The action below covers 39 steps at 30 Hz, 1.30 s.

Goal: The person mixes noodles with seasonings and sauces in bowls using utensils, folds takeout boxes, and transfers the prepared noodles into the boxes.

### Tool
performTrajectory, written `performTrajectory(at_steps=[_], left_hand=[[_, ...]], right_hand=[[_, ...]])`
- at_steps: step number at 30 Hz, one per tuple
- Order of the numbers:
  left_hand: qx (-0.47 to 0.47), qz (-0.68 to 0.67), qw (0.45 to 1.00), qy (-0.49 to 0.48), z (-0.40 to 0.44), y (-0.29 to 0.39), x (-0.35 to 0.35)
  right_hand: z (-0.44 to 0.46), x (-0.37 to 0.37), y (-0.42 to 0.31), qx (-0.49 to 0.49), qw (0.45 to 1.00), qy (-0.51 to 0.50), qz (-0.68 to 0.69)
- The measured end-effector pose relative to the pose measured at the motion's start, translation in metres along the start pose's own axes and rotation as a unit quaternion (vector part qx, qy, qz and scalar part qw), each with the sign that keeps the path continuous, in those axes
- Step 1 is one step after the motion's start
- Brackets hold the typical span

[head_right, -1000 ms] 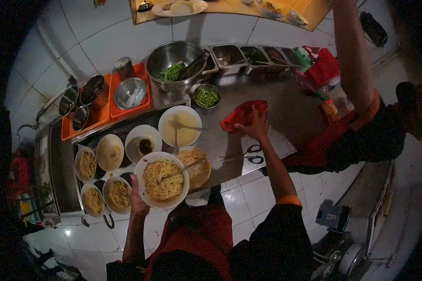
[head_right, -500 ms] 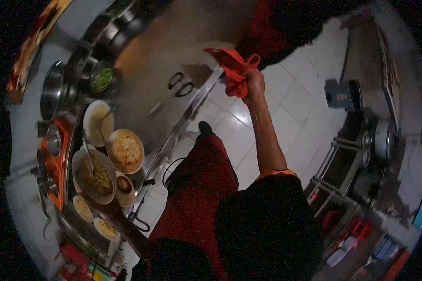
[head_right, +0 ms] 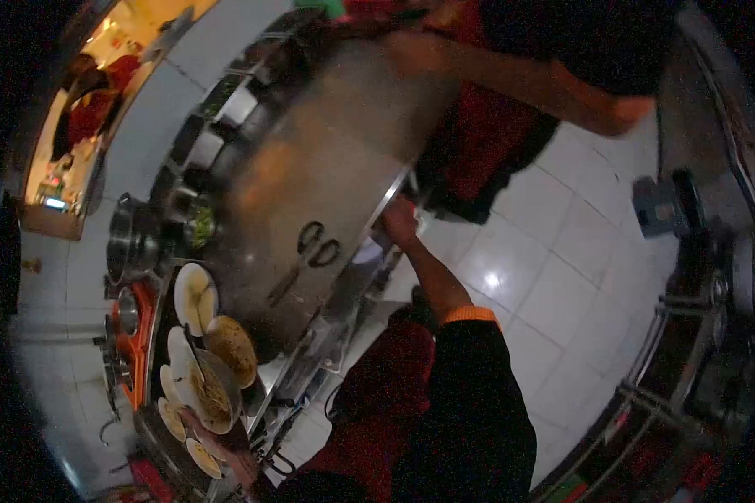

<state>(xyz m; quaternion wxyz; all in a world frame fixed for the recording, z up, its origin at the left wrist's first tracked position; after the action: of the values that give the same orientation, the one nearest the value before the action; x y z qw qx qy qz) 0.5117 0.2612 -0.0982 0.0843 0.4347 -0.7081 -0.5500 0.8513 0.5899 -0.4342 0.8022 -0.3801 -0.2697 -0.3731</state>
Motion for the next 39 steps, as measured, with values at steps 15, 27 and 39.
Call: performTrajectory(at_steps=[15, 27, 39], left_hand=[[0.015, -0.051, 0.996, 0.077, 0.018, -0.012, -0.064], [-0.049, 0.028, 0.998, -0.041, 0.04, 0.006, -0.077], [-0.017, -0.154, 0.988, 0.012, 0.068, -0.025, -0.07]], right_hand=[[0.038, 0.169, -0.085, -0.064, 0.951, -0.22, 0.208], [0.116, 0.15, -0.196, 0.345, 0.857, -0.364, 0.121], [0.105, 0.102, -0.258, 0.078, 0.923, -0.217, 0.307]])
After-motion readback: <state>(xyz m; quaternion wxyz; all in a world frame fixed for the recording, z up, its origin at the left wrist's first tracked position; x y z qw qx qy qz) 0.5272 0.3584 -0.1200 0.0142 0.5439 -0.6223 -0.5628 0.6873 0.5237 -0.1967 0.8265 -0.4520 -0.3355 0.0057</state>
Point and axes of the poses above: each hand's wrist, its own z-axis towards the middle knuckle, its own x-axis out of the back of the hand, y = z × x, the point moved 1 cm from there along z, towards the middle knuckle, and after that the axes turned 10 degrees about x, right-handed, at the moved point
